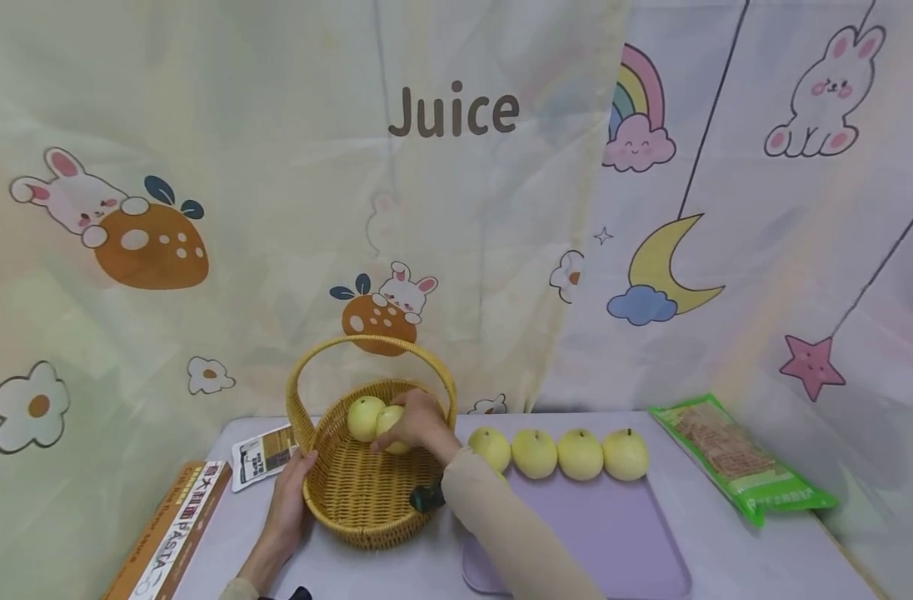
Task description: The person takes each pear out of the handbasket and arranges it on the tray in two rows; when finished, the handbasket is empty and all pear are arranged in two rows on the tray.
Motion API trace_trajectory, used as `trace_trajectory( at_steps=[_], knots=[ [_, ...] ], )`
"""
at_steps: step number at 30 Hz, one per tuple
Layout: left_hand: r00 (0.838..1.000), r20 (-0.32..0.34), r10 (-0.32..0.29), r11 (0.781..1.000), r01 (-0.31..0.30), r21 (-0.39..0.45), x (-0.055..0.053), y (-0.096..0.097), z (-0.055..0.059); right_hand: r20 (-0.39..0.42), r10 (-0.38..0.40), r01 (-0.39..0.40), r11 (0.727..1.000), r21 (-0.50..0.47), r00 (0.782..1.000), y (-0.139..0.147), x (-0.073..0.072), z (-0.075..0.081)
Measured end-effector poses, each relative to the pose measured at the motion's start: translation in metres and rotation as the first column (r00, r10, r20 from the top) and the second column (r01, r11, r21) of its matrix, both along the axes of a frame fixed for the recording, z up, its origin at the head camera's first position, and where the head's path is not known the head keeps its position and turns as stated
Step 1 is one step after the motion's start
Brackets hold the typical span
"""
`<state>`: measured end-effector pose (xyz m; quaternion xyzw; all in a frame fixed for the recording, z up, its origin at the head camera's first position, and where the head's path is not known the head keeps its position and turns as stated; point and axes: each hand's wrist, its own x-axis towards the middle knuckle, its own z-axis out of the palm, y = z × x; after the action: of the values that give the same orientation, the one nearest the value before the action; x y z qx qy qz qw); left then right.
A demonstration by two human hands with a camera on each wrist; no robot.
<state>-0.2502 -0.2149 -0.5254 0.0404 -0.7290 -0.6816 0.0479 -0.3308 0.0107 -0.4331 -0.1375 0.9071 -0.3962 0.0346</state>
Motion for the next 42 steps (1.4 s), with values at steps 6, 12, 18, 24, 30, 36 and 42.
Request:
trace_trajectory(
  at_steps=[6, 12, 18, 24, 30, 36, 42],
  knots=[
    [1.0, -0.003, 0.0, 1.0, 0.0, -0.015, 0.001, 0.001, -0.002, 0.005, 0.028, -0.028, 0.999, -0.035, 1.0, 0.002, 0.01, 0.01],
    [1.0, 0.006, 0.007, 1.0, -0.007, -0.019, 0.002, 0.0, -0.002, -0.047, 0.109, -0.112, 0.991, -0.075, 0.993, -0.001, 0.022, 0.023],
    [1.0, 0.009, 0.002, 1.0, -0.002, -0.015, 0.001, 0.0, -0.003, 0.005, 0.188, -0.18, 0.95, -0.255, 0.982, -0.005, 0.042, 0.037],
    [1.0, -0.001, -0.001, 1.0, 0.001, -0.006, 0.001, 0.001, -0.003, 0.003, 0.263, -0.249, 0.918, -0.308, 0.965, -0.003, 0.056, 0.049],
    [1.0, -0.001, -0.008, 1.0, 0.008, 0.008, 0.001, 0.004, -0.003, -0.027, 0.323, -0.317, 0.904, -0.285, 0.946, 0.012, 0.069, 0.054],
    [1.0, -0.001, 0.003, 1.0, -0.003, 0.002, 0.001, 0.004, -0.001, -0.005, 0.342, -0.329, 0.9, -0.286, 0.94, 0.029, 0.082, 0.056],
    [1.0, 0.014, 0.006, 1.0, -0.006, -0.01, 0.002, 0.001, 0.0, 0.006, 0.364, -0.342, 0.882, -0.325, 0.931, 0.046, 0.088, 0.053]
  ],
)
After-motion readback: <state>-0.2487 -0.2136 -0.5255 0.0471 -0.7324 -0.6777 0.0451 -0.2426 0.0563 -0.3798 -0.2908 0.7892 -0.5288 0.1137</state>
